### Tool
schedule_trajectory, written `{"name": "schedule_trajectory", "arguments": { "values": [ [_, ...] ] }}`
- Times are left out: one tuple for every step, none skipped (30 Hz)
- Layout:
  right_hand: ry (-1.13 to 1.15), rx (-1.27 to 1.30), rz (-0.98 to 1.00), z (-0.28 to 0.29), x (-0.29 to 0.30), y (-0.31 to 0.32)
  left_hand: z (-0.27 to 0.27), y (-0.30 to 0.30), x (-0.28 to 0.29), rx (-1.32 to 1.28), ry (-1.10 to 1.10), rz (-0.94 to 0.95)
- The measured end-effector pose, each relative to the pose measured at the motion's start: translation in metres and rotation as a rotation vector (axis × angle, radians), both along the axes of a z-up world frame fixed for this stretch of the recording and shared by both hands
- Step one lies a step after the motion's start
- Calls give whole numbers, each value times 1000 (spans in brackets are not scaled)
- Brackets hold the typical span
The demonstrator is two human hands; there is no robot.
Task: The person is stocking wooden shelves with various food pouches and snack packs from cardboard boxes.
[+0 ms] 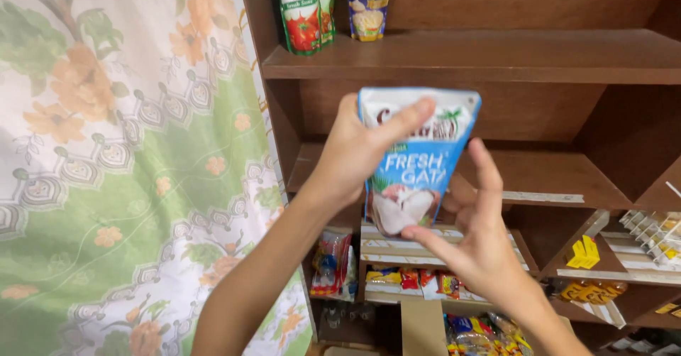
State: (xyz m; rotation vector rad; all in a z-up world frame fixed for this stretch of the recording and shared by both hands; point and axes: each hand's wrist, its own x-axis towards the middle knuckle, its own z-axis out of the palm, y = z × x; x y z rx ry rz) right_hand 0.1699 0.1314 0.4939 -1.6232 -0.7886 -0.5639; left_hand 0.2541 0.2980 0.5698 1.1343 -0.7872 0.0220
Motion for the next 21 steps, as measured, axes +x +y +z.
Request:
{"name": "schedule_trajectory", "arguments": {
  "values": [
    [-11, -3, -5, 9, 4, -2, 8, 1, 7, -3, -11, -5],
    [-32, -76, -48, 18, 8, -4, 15, 2, 15, 8, -51, -9],
    [-59, -148, -90, 28, 12, -6, 24, 3, 22, 19, -97, -11],
    [-74, -151, -95, 38, 17, -6, 33, 5, 29, 16, -112, -15],
    [-113, -256, -183, 48, 23, -7, 42, 6, 35, 38, -158, -16],
    [-151, -359, -272, 59, 29, -9, 51, 7, 42, 59, -203, -18],
    [-164, -361, -276, 68, 35, -9, 59, 9, 47, 55, -217, -19],
    [-227, -402, -299, 77, 41, -9, 68, 10, 53, 78, -252, -2],
    [-286, -442, -323, 86, 47, -10, 76, 11, 59, 103, -285, 12],
    [-295, -442, -330, 93, 55, -10, 83, 9, 68, 100, -295, 8],
    [-301, -439, -315, 100, 63, -11, 91, 8, 77, 122, -331, 41],
    [-308, -435, -300, 108, 71, -12, 100, 7, 86, 143, -367, 75],
    [-320, -433, -305, 114, 80, -11, 107, 6, 94, 143, -380, 74],
    [-278, -394, -254, 121, 89, -11, 115, 5, 102, 149, -386, 87],
    [-237, -355, -202, 128, 98, -12, 124, 4, 110, 155, -393, 101],
    [-251, -353, -206, 130, 110, -12, 128, 6, 115, 155, -408, 100],
    [-257, -327, -172, 132, 122, -13, 132, 7, 120, 183, -399, 113],
    [-263, -301, -137, 136, 134, -14, 137, 8, 124, 210, -391, 125],
    [-281, -301, -144, 140, 141, -15, 139, 12, 125, 207, -410, 123],
    [-284, -299, -169, 145, 148, -16, 141, 16, 126, 257, -394, 150],
    [-280, -299, -189, 148, 155, -15, 140, 21, 127, 306, -371, 181]
  ]
}}
